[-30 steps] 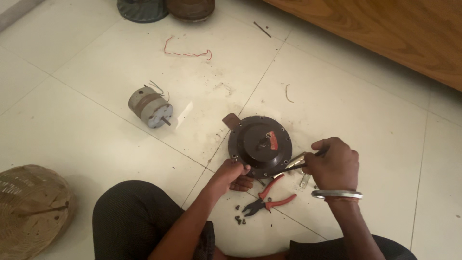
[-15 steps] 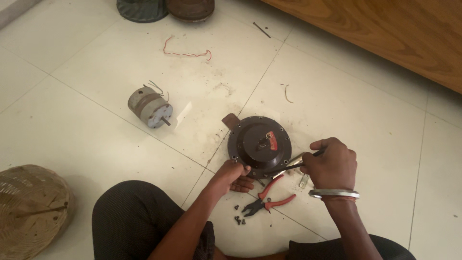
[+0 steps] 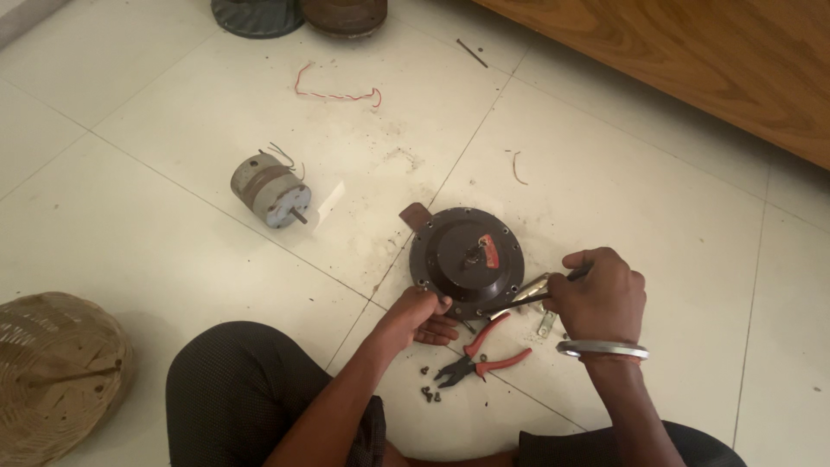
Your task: The person sits on the floor and disassembles an electric fan motor housing, unscrewing and prying off its cover with a screwdriver while loose screws and small parts lie around. They hold the housing steady with one hand and use pliers and a screwdriver to work on the fasteners.
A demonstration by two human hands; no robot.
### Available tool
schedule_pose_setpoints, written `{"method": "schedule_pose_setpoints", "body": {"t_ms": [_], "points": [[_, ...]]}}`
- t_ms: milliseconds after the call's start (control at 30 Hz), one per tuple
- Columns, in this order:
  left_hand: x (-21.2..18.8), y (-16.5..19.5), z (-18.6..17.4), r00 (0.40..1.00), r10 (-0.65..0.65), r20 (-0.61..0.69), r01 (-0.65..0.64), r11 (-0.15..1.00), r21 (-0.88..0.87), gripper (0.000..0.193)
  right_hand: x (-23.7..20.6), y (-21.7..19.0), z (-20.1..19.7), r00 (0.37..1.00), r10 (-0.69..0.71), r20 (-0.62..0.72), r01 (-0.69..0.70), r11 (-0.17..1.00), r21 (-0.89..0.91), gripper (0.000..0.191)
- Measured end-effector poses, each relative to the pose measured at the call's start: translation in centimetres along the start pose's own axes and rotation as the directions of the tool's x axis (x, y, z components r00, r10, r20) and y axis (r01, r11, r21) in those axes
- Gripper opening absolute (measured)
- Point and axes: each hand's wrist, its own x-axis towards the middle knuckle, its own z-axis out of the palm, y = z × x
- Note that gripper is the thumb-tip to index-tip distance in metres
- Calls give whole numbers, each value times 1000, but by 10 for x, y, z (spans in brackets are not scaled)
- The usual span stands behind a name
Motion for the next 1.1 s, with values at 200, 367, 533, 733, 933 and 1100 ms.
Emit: {"method": "schedule_pose_setpoints", "body": {"t_ms": [200, 367, 533, 733, 933, 1100], "points": [[-5, -8, 0, 1000, -18, 3, 18, 1000, -7, 18, -10, 2, 0, 1000, 27, 2, -27, 1000, -14, 27], [-8, -12, 4, 1000, -14, -8, 14, 1000, 10, 20, -13, 8, 2, 1000, -13, -18, 12, 999, -43, 29], [-8, -11, 8, 1000, -17, 0, 17, 1000, 16, 21, -8, 17, 4, 1000, -26, -18, 25, 997, -69, 27], [-24, -27, 8, 999, -31, 12, 32, 997, -68, 29, -31, 11, 10, 988, -151, 11, 150, 968, -200, 24], [-49, -45, 18, 1000, -8, -16, 5, 991, -136, 36, -47, -18, -13, 929, 37, 367, 194, 798, -570, 48], [-74, -59, 22, 999, 10, -44, -17, 987, -157, 29, -68, -38, -32, 900, 84, 428, 253, 698, -670, 58]]}}
